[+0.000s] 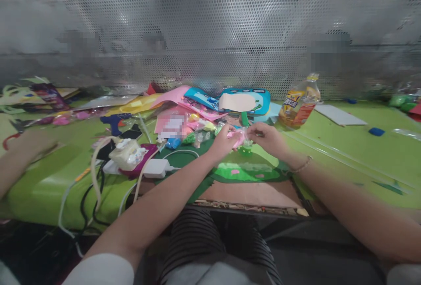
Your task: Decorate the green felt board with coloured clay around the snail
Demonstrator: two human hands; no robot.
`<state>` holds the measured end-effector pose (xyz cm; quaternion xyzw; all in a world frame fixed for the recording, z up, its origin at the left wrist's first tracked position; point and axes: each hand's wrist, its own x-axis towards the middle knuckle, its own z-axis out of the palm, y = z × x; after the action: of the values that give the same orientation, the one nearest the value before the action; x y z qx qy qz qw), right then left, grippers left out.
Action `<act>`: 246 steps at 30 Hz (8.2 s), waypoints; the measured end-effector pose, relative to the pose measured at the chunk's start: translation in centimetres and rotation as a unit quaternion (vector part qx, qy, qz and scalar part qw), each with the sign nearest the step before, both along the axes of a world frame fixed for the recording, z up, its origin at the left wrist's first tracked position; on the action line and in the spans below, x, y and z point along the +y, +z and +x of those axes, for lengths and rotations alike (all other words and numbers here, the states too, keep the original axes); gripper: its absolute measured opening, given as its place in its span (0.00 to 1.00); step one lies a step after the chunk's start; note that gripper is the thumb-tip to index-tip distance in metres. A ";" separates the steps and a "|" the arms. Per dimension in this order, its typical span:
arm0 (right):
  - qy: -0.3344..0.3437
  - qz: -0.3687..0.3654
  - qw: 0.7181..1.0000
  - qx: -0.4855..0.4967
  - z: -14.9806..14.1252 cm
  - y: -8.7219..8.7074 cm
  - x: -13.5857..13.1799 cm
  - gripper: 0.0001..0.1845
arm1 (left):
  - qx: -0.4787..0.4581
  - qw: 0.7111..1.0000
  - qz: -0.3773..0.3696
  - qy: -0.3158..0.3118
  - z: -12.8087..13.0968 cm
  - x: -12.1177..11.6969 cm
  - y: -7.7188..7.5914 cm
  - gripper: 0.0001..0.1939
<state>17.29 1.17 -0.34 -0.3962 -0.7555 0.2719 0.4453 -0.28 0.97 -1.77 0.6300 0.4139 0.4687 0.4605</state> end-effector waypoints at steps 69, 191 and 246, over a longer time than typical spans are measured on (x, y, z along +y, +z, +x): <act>0.010 0.011 1.000 -0.022 -1.7 0.8 -1.7 0.11 | 0.080 0.996 -0.018 -0.032 0.2 -2.4 3.4 0.05; 0.243 0.199 0.850 -0.422 -1.0 1.8 -4.2 0.12 | 0.383 0.900 0.195 -0.076 -4.5 -13.2 -0.4 0.16; 0.216 0.200 0.863 -0.411 -1.1 1.5 -5.9 0.15 | 0.410 0.910 0.067 -0.005 -4.8 -13.3 -0.2 0.15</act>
<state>16.21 -4.75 1.19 -0.2012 -0.9748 0.0167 0.0949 -5.09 -12.35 -1.97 0.7980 0.5308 0.1940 0.2090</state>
